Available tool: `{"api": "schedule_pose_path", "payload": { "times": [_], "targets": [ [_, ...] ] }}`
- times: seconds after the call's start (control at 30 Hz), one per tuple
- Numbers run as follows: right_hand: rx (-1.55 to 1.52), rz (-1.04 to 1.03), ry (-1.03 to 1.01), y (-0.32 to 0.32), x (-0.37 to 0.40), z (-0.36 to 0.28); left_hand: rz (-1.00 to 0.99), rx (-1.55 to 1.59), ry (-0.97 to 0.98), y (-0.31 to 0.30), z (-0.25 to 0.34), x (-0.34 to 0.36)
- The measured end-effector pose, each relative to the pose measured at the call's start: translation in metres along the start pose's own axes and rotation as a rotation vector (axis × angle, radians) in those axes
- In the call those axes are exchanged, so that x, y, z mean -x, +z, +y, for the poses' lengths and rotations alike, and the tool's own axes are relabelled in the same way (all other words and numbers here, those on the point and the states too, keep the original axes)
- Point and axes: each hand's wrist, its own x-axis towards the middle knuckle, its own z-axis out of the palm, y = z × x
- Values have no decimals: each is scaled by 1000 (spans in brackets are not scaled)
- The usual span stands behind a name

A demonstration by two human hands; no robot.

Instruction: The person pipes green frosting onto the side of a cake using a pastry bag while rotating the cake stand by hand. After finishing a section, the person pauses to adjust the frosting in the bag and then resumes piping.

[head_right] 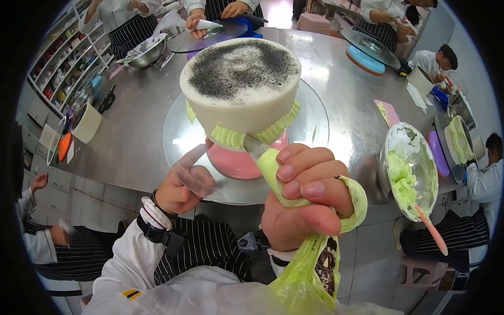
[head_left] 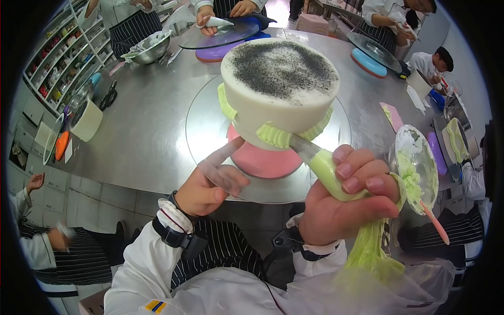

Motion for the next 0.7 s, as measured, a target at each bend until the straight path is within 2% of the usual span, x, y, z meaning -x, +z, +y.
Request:
{"api": "schedule_pose_path", "payload": {
  "times": [0.33, 0.7],
  "targets": [
    [-6, 10, 9, 3, 1, -1, 9, -43, -70, -1, 3, 1],
    [-38, -3, 8, 4, 1, 1, 18, -42, -65, -2, 1, 0]
  ]
}}
